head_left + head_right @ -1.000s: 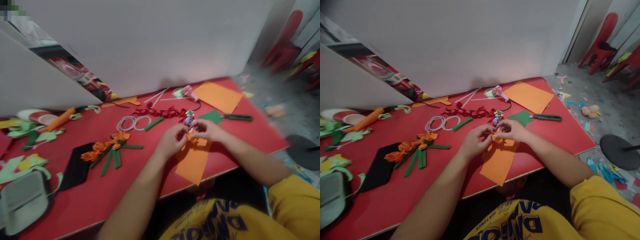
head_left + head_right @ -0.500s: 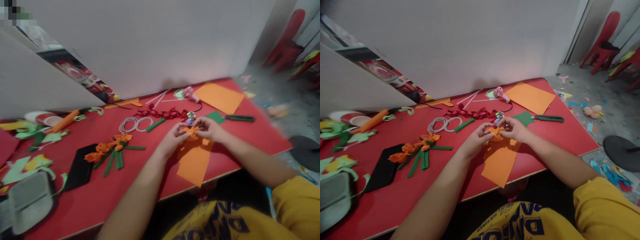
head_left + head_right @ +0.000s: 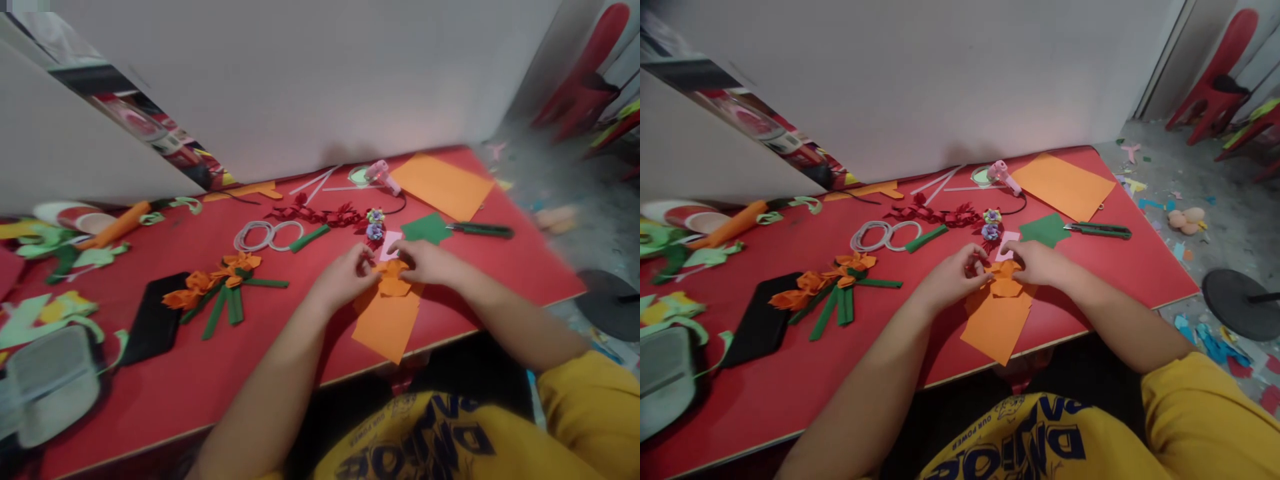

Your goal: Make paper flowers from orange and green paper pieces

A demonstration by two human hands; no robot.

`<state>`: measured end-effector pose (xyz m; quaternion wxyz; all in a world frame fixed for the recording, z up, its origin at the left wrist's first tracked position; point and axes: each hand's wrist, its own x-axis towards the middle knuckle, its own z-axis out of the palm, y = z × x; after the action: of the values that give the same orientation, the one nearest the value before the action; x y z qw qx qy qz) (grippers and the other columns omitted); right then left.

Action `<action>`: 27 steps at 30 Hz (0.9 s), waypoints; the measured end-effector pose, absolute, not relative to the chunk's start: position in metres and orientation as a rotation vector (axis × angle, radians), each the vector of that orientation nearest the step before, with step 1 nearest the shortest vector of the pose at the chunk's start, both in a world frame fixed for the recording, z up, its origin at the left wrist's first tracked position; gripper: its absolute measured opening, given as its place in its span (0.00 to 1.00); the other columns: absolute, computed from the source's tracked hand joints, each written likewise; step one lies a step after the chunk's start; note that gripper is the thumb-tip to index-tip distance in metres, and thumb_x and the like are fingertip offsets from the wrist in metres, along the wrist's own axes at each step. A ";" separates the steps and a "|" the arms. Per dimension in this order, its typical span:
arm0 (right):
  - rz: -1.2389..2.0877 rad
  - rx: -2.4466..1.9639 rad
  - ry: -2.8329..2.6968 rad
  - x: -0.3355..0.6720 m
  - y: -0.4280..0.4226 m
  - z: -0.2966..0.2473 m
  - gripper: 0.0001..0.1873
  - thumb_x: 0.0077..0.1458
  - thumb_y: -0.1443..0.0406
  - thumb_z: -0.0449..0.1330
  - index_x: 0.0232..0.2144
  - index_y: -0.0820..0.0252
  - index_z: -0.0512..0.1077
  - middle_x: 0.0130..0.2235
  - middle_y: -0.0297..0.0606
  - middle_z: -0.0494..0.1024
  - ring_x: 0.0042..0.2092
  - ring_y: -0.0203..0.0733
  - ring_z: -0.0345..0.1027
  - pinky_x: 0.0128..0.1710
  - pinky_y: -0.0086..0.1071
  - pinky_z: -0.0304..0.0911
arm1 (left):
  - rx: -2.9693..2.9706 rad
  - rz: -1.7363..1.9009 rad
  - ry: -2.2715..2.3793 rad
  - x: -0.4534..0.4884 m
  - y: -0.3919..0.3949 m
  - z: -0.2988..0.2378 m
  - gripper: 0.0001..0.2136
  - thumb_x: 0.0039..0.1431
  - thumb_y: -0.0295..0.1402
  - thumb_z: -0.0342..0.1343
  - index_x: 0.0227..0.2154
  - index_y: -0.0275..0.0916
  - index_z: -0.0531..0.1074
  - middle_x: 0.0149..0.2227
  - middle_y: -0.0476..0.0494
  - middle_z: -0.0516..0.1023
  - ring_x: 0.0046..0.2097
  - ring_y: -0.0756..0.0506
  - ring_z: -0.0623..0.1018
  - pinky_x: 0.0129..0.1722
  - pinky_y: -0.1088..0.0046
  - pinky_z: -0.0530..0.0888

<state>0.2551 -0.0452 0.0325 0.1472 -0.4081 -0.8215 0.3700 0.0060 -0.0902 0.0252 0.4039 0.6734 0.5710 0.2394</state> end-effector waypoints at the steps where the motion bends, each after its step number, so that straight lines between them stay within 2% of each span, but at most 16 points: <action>1: 0.990 -1.193 -2.419 0.254 -0.047 0.035 0.27 0.50 0.72 0.70 0.53 0.55 0.77 0.36 0.34 0.79 0.34 0.40 0.69 0.34 0.31 0.58 | 1.799 0.619 1.479 0.007 -0.092 0.027 0.13 0.58 0.36 0.67 0.41 0.44 0.70 0.30 0.53 0.77 0.29 0.47 0.74 0.29 0.72 0.65; 5: 0.794 -1.275 -2.491 0.254 -0.051 0.041 0.28 0.51 0.68 0.74 0.55 0.52 0.78 0.42 0.41 0.84 0.39 0.47 0.73 0.35 0.35 0.57 | 2.172 0.615 1.295 0.016 -0.096 0.037 0.02 0.64 0.32 0.62 0.35 0.44 0.74 0.34 0.49 0.79 0.35 0.46 0.76 0.35 0.70 0.68; 8: 0.752 -1.259 -2.496 0.256 -0.050 0.041 0.26 0.53 0.68 0.73 0.55 0.51 0.78 0.46 0.42 0.85 0.42 0.50 0.75 0.36 0.36 0.58 | 2.331 0.529 1.097 0.021 -0.097 0.038 0.06 0.67 0.29 0.60 0.39 0.47 0.81 0.43 0.45 0.83 0.46 0.42 0.81 0.43 0.68 0.72; 10: 0.746 -1.235 -2.523 0.255 -0.049 0.040 0.26 0.54 0.69 0.72 0.56 0.51 0.78 0.47 0.42 0.85 0.44 0.51 0.76 0.37 0.36 0.59 | 2.360 0.463 1.093 0.022 -0.096 0.035 0.07 0.68 0.30 0.60 0.40 0.48 0.83 0.46 0.45 0.84 0.50 0.41 0.81 0.45 0.66 0.73; 13: 0.709 -1.204 -2.573 0.254 -0.050 0.039 0.28 0.55 0.68 0.73 0.58 0.50 0.77 0.51 0.41 0.83 0.46 0.50 0.76 0.39 0.36 0.61 | 2.353 0.365 1.219 0.020 -0.094 0.032 0.05 0.68 0.35 0.63 0.43 0.48 0.83 0.48 0.45 0.84 0.49 0.40 0.82 0.44 0.65 0.73; 16: 0.608 -1.197 -2.627 0.257 -0.047 0.043 0.29 0.55 0.66 0.75 0.58 0.50 0.77 0.56 0.41 0.78 0.45 0.46 0.76 0.38 0.34 0.62 | 2.346 0.276 1.351 0.017 -0.094 0.032 0.08 0.67 0.40 0.65 0.46 0.47 0.82 0.48 0.45 0.83 0.47 0.40 0.81 0.41 0.66 0.72; 18: 0.540 -1.235 -2.640 0.264 -0.042 0.046 0.26 0.55 0.64 0.75 0.56 0.51 0.78 0.55 0.40 0.78 0.44 0.45 0.76 0.37 0.34 0.63 | 2.353 0.231 1.386 0.017 -0.095 0.035 0.10 0.66 0.41 0.66 0.46 0.46 0.82 0.47 0.45 0.81 0.45 0.41 0.81 0.39 0.66 0.71; 22: 0.401 -1.443 -2.424 0.285 -0.022 0.046 0.17 0.60 0.56 0.73 0.48 0.55 0.79 0.51 0.42 0.80 0.49 0.50 0.76 0.41 0.36 0.65 | 2.370 0.323 1.355 0.018 -0.095 0.038 0.09 0.67 0.42 0.64 0.43 0.45 0.81 0.46 0.44 0.81 0.46 0.41 0.80 0.40 0.66 0.71; 24: 0.401 -1.592 -2.305 0.293 -0.014 0.044 0.19 0.61 0.54 0.73 0.49 0.56 0.78 0.48 0.43 0.82 0.48 0.51 0.76 0.43 0.38 0.67 | 2.356 0.432 1.353 0.018 -0.095 0.037 0.08 0.68 0.42 0.63 0.43 0.44 0.81 0.46 0.44 0.81 0.45 0.42 0.81 0.42 0.66 0.71; 27: 0.482 -1.661 -2.305 0.296 -0.008 0.039 0.25 0.55 0.53 0.77 0.50 0.55 0.78 0.48 0.42 0.83 0.47 0.51 0.77 0.44 0.39 0.68 | 2.327 0.539 1.346 0.017 -0.094 0.034 0.08 0.68 0.41 0.63 0.44 0.44 0.81 0.44 0.45 0.81 0.43 0.43 0.80 0.41 0.67 0.71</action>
<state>0.2957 -0.0081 0.0394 0.1296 -0.5715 -0.7931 0.1660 0.0172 -0.0940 0.0338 0.1985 0.8318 0.4812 0.1928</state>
